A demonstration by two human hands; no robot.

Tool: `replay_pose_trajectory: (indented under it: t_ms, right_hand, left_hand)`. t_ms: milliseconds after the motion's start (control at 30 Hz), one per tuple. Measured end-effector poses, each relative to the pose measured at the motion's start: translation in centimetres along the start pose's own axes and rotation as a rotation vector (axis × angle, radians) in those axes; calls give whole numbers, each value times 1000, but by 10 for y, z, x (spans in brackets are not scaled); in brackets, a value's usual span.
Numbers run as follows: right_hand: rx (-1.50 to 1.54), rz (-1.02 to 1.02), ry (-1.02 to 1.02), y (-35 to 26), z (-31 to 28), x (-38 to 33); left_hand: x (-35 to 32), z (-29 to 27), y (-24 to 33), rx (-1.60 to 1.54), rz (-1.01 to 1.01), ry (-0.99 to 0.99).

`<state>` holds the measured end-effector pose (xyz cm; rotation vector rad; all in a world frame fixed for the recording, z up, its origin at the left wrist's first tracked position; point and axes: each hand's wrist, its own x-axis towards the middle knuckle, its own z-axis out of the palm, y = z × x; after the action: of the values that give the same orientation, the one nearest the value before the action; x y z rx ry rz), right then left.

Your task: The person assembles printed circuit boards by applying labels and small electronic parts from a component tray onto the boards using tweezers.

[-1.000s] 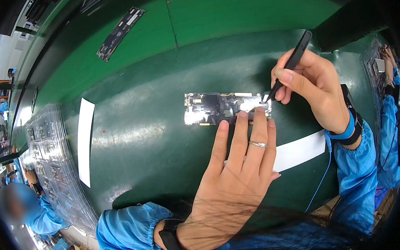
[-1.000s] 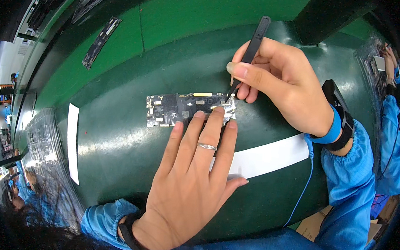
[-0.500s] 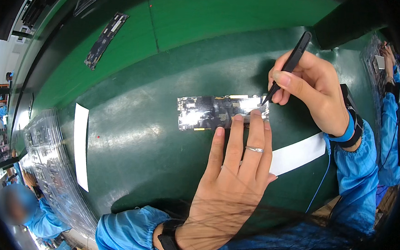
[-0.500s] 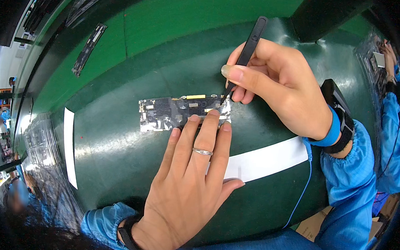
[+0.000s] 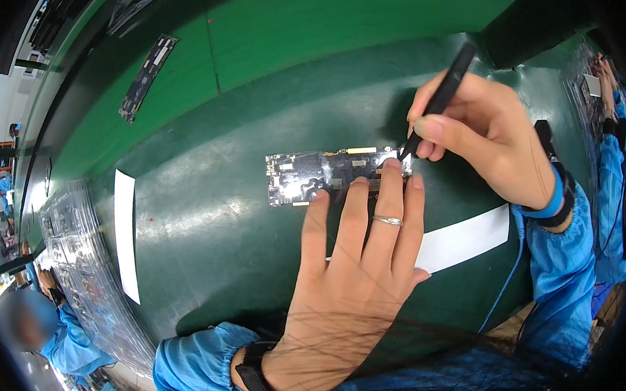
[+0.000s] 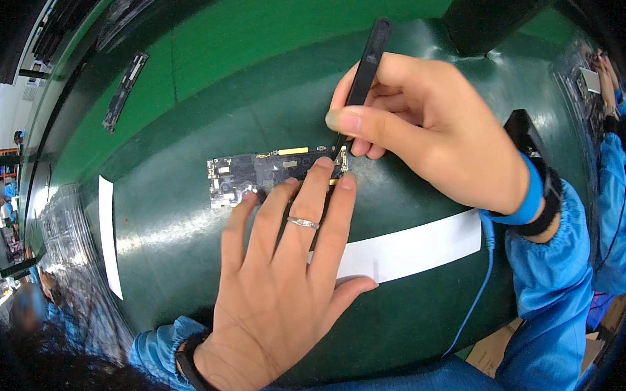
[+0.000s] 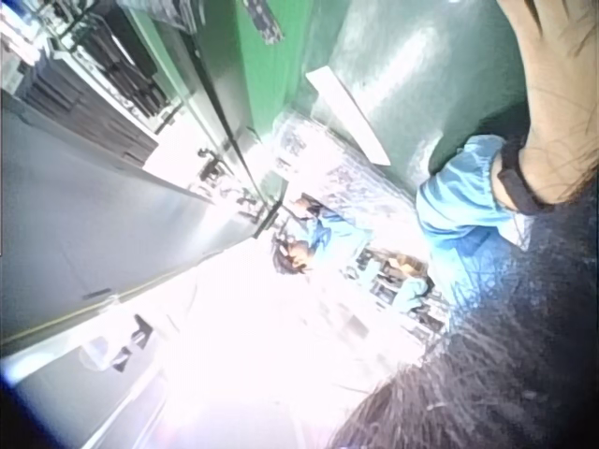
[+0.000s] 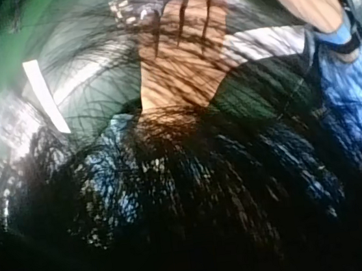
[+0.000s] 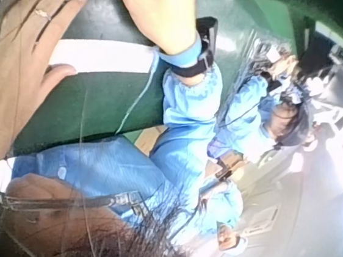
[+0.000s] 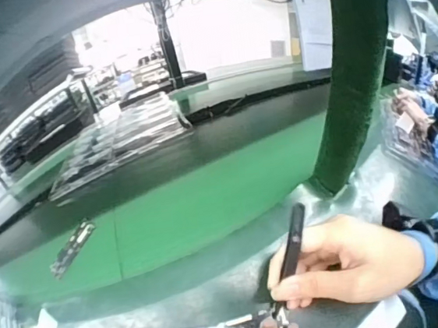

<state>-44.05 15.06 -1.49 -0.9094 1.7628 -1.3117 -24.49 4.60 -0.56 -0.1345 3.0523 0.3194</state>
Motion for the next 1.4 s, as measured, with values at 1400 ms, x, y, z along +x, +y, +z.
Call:
replay_pose_trajectory:
  t_ms: [1400]
  right_hand:
    - [138,82,62,27,-3,-3]
  left_hand:
    - [-7,57,19,272,-49,192]
